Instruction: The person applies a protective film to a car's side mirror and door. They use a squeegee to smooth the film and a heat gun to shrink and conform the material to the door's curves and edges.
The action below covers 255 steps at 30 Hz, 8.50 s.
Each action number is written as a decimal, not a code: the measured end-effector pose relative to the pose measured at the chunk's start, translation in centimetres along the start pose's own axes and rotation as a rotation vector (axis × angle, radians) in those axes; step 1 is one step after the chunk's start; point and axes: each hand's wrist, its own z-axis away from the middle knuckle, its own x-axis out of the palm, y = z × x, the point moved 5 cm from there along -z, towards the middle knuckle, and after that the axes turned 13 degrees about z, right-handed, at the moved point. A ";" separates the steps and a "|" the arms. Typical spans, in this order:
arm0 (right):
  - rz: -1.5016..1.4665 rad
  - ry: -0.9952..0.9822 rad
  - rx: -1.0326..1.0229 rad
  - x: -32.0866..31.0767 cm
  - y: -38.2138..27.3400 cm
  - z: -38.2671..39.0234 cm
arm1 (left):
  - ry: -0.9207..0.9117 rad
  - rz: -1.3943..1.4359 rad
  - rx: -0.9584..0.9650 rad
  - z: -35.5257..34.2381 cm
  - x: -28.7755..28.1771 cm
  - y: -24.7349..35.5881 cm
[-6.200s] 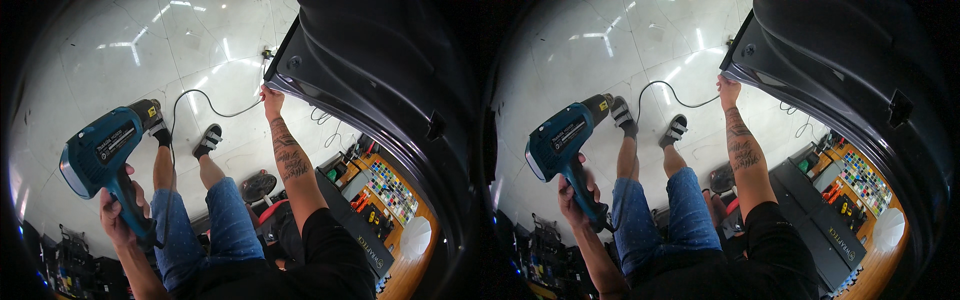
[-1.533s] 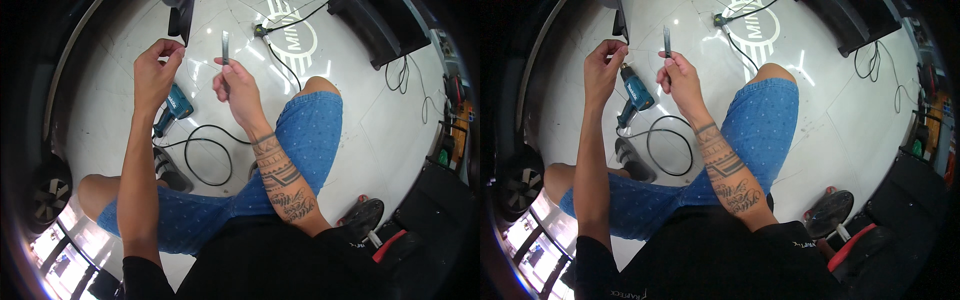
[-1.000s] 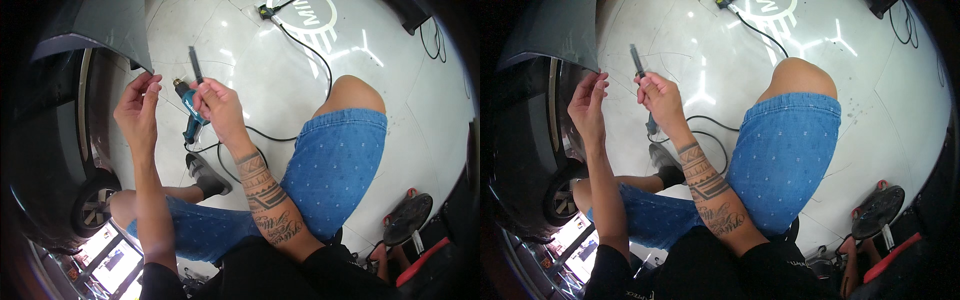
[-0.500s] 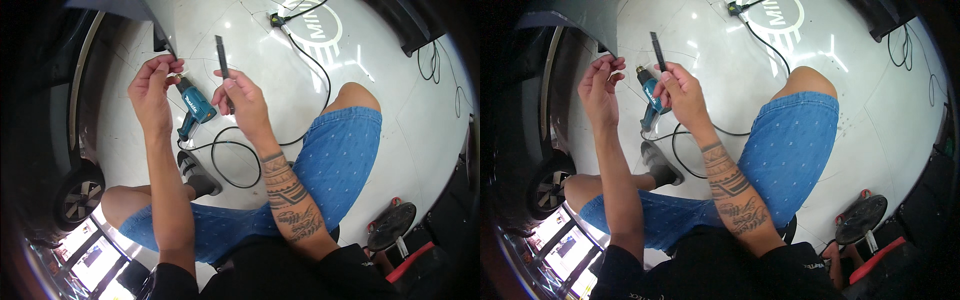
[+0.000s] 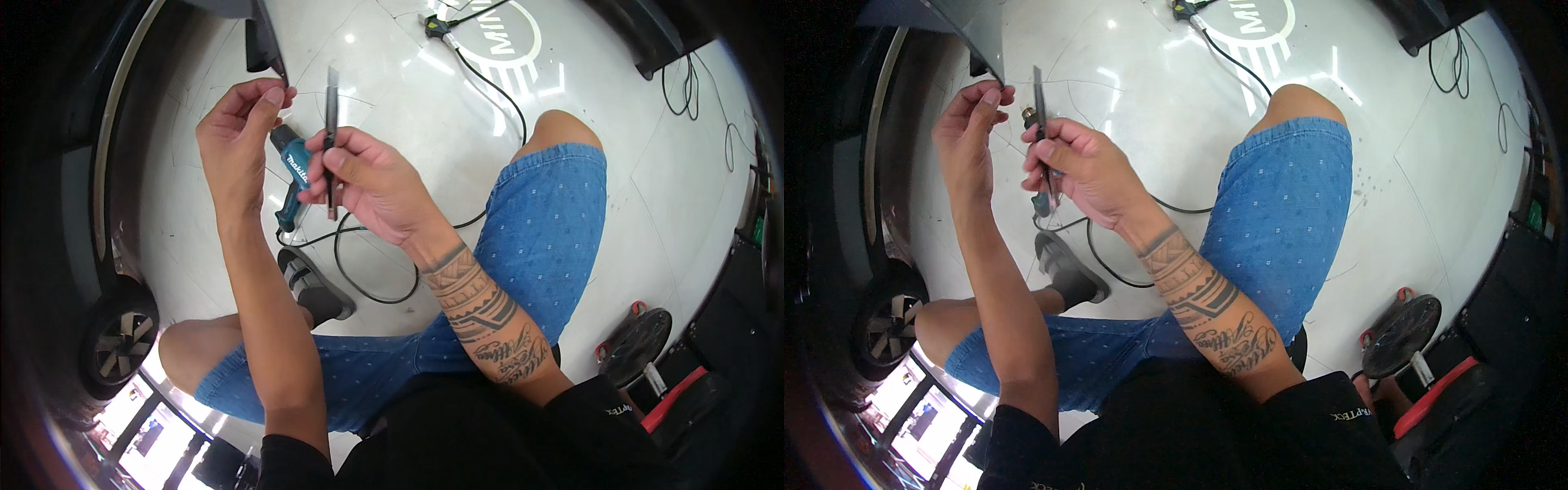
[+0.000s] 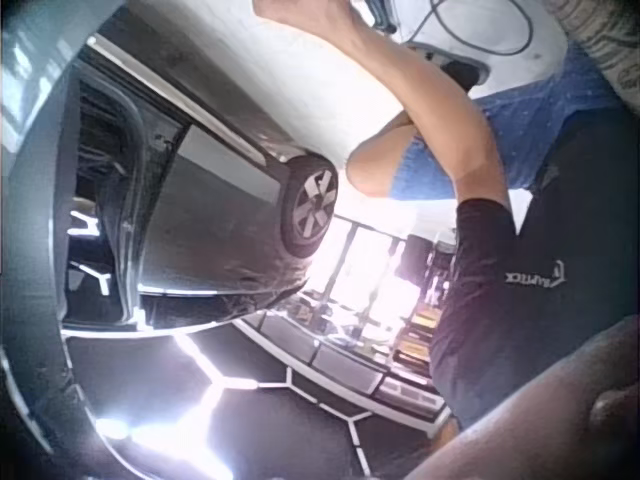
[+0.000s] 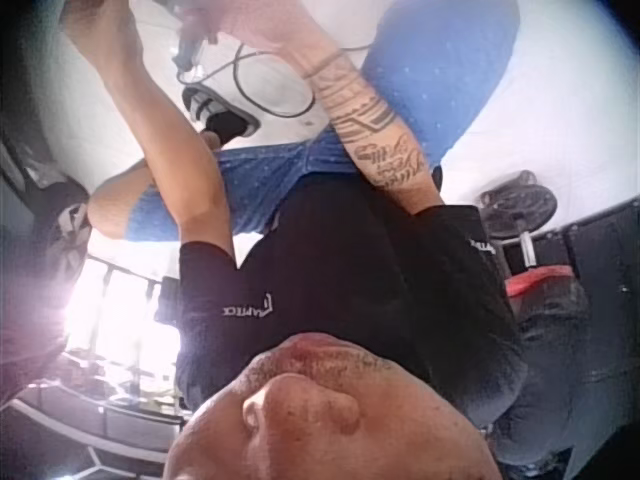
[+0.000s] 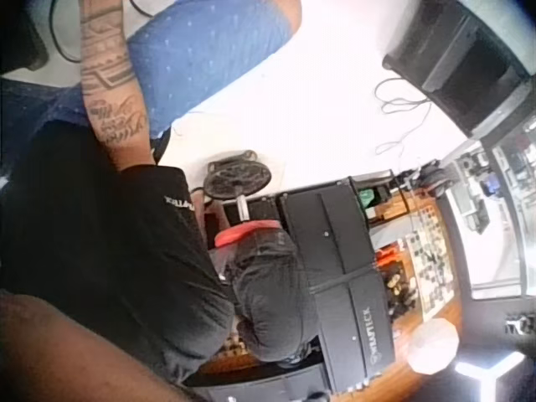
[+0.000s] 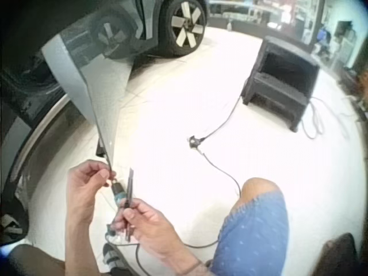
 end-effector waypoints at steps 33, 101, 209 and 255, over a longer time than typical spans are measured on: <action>1.582 0.275 -0.302 2.1 -10.7 4.1 | -0.064 0.261 0.080 0.9 0.4 -0.9; 3.168 -1.449 -0.523 21.0 -11.4 -3.9 | -0.135 0.254 0.369 -0.6 1.3 -2.6; 3.031 -0.776 -0.490 22.8 -15.5 -2.7 | 0.462 0.562 -0.186 1.7 -2.9 -9.9; -0.151 -1.317 0.475 19.1 -14.7 16.1 | -0.177 -0.478 -0.312 5.0 -16.9 -21.2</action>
